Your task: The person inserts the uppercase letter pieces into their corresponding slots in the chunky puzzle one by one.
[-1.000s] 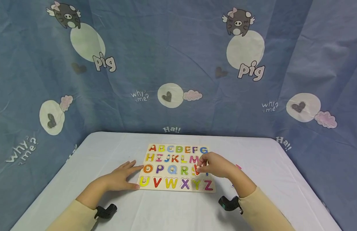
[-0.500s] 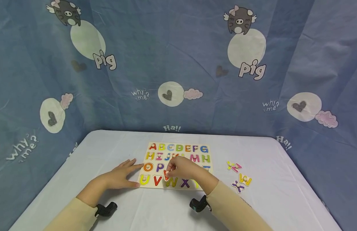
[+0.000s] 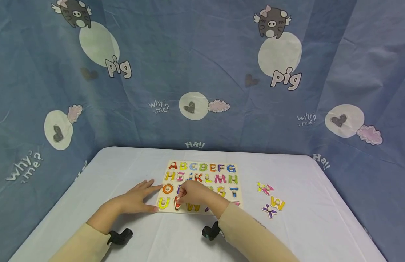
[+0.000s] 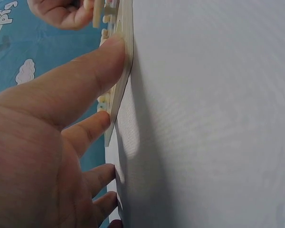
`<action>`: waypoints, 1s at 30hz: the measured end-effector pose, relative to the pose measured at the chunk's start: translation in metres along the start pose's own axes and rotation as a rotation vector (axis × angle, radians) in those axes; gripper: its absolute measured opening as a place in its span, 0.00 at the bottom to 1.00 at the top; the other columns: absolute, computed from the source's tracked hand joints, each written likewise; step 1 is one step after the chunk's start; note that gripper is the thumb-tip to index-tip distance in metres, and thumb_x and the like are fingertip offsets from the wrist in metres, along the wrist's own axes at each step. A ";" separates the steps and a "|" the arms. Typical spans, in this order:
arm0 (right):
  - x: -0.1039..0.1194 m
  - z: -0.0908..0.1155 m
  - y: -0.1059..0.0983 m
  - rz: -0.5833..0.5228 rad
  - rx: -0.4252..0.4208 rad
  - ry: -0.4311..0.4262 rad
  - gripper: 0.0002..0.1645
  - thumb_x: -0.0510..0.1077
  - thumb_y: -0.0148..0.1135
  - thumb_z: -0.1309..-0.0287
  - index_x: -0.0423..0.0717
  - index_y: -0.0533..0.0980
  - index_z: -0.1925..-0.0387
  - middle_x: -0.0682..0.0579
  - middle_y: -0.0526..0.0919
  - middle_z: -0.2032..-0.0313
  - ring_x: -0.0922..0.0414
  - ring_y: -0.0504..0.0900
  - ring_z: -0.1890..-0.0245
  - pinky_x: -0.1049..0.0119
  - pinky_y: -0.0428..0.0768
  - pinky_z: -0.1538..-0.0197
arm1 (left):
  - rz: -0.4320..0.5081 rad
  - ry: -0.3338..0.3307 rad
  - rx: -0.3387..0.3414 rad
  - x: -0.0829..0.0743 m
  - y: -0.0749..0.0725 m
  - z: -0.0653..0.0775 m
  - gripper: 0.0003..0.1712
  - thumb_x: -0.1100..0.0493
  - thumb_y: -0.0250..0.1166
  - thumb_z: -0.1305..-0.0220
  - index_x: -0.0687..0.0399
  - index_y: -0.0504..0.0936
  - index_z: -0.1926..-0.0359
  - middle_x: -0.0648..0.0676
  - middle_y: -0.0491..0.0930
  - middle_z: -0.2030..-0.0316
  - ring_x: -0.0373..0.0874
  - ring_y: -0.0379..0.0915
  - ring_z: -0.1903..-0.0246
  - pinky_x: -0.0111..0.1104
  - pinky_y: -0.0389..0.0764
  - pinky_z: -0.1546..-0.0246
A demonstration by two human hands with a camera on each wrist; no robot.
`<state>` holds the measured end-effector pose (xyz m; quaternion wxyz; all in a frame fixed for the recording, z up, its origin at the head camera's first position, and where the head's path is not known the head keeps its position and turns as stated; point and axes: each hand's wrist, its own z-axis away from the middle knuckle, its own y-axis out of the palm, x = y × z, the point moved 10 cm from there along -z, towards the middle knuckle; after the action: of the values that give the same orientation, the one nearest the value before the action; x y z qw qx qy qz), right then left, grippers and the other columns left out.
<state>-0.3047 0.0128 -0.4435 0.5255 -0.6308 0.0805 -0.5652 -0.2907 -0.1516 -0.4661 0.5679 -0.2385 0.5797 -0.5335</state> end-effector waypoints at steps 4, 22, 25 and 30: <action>0.001 -0.003 0.005 0.025 -0.004 0.016 0.11 0.46 0.74 0.42 0.53 0.77 0.74 0.59 0.76 0.76 0.63 0.70 0.75 0.69 0.69 0.68 | 0.006 0.005 0.004 0.000 0.000 0.000 0.50 0.34 0.73 0.48 0.45 0.67 0.26 0.66 0.52 0.24 0.68 0.41 0.25 0.65 0.50 0.31; 0.002 -0.002 0.004 0.052 -0.017 0.007 0.09 0.46 0.73 0.42 0.55 0.78 0.71 0.58 0.75 0.74 0.63 0.70 0.74 0.69 0.70 0.68 | 0.022 0.013 0.001 -0.005 -0.004 0.005 0.50 0.36 0.74 0.48 0.46 0.68 0.27 0.67 0.52 0.25 0.70 0.41 0.26 0.67 0.50 0.32; 0.002 0.005 -0.008 0.030 -0.030 -0.004 0.07 0.46 0.73 0.42 0.54 0.79 0.69 0.57 0.75 0.73 0.61 0.70 0.73 0.67 0.69 0.69 | 0.019 0.004 -0.004 -0.003 -0.003 0.004 0.50 0.35 0.73 0.48 0.45 0.68 0.27 0.66 0.53 0.24 0.69 0.41 0.25 0.66 0.50 0.32; -0.002 0.026 -0.034 0.013 -0.057 -0.022 0.06 0.46 0.71 0.40 0.55 0.79 0.67 0.55 0.76 0.70 0.59 0.70 0.72 0.65 0.70 0.69 | 0.011 -0.012 -0.005 0.000 -0.001 0.002 0.51 0.34 0.73 0.49 0.44 0.67 0.26 0.65 0.52 0.24 0.67 0.40 0.25 0.66 0.50 0.31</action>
<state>-0.3017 0.0436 -0.4143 0.5117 -0.6513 0.0949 -0.5522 -0.2893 -0.1524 -0.4651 0.5739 -0.2400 0.5787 -0.5274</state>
